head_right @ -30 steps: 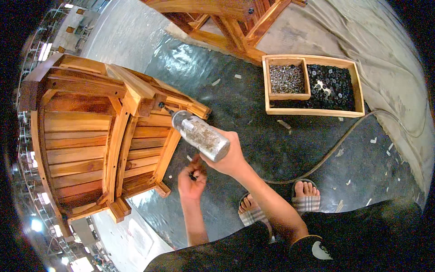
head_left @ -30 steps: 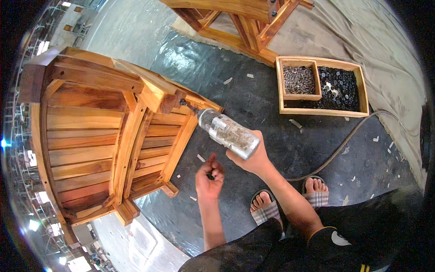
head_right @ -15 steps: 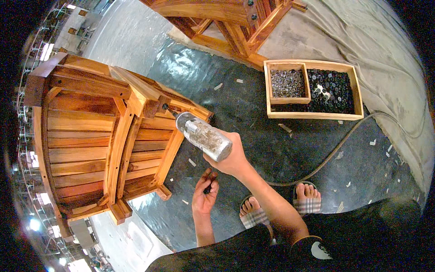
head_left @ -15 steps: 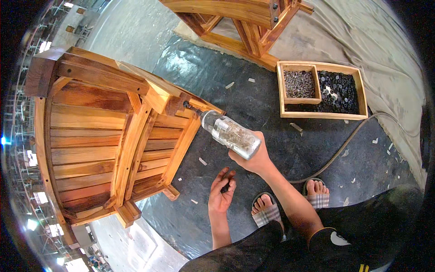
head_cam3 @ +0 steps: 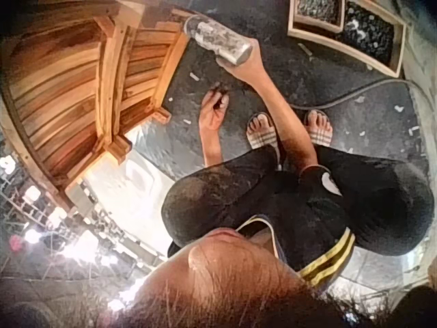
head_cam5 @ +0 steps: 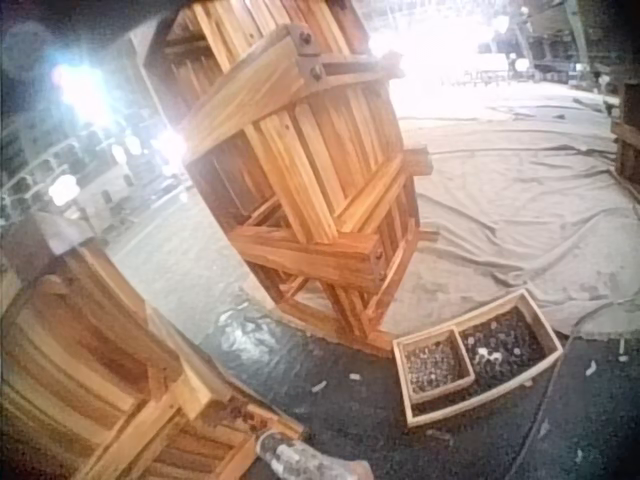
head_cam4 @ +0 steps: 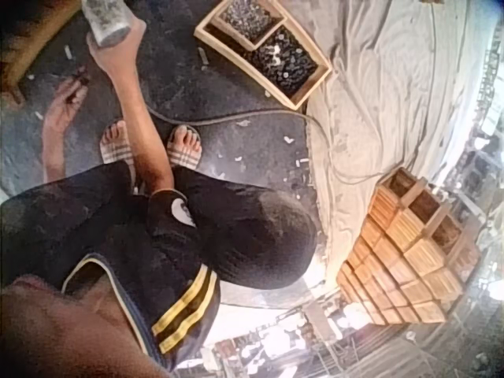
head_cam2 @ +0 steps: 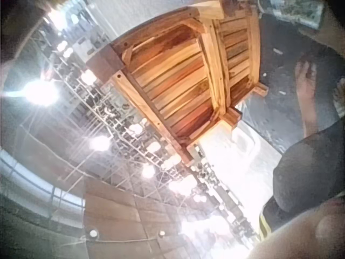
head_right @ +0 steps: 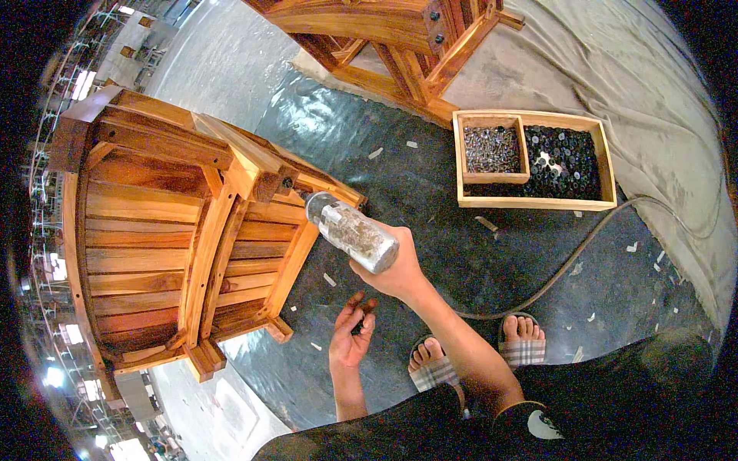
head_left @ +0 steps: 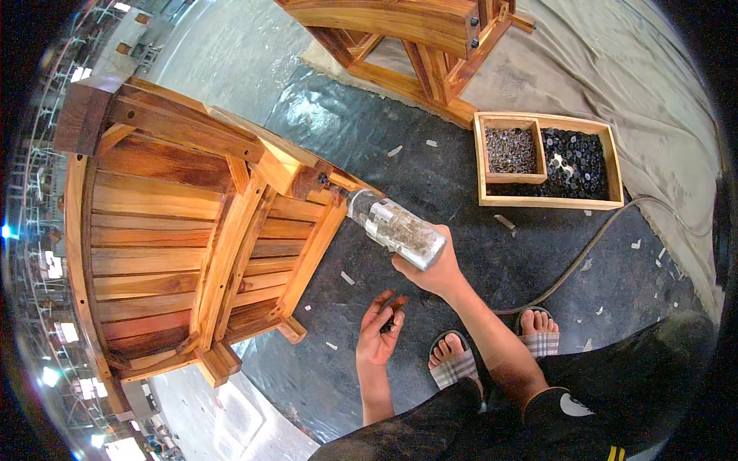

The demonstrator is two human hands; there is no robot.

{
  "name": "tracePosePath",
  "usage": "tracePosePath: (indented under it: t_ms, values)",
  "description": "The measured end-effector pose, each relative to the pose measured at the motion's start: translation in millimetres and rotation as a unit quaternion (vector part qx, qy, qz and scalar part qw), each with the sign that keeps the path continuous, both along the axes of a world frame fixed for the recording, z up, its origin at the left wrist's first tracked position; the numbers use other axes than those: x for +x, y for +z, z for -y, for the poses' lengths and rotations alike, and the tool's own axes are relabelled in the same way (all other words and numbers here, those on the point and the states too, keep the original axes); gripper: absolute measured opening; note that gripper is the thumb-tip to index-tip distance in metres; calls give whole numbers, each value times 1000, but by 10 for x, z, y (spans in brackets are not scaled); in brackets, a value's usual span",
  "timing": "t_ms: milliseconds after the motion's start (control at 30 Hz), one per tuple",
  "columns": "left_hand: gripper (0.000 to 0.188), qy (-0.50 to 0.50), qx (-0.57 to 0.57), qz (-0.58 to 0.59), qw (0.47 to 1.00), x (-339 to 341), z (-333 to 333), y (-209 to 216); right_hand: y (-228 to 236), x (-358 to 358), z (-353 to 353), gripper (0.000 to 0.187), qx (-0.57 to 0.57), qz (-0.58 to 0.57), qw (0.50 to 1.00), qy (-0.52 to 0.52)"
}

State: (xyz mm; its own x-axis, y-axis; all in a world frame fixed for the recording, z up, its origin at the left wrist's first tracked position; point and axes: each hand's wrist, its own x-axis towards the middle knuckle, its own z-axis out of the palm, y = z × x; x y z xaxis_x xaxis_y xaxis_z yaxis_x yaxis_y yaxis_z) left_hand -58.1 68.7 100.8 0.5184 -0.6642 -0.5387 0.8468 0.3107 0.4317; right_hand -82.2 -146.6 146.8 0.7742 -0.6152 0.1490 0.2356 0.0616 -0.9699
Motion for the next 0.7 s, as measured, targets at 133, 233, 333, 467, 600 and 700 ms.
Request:
tracePosePath:
  t_ms: [133, 233, 333, 467, 600, 700]
  values:
    - [36, 17, 58, 19, 998, -14, 49, 48, -52, 27, -3, 44, -26, 7, 1000, -14]
    - [35, -4, -3, 28, 1000, 12, 25, 19, -43, 34, -9, 44, -11, 2, 1000, -7]
    - [32, 1, 56, 29, 998, -5, 59, 58, -8, 24, 10, 44, -27, -7, 1000, -6]
    - [23, -12, 84, 35, 996, -12, 48, 63, -26, 34, 8, 43, -15, 12, 1000, -14]
    - [21, -52, 143, 88, 984, -19, 94, 69, -62, 38, 7, 42, -14, 17, 1000, -14]
    - [19, -44, 172, 101, 979, -37, 121, 53, -65, 28, 17, 42, -7, 9, 1000, -2]
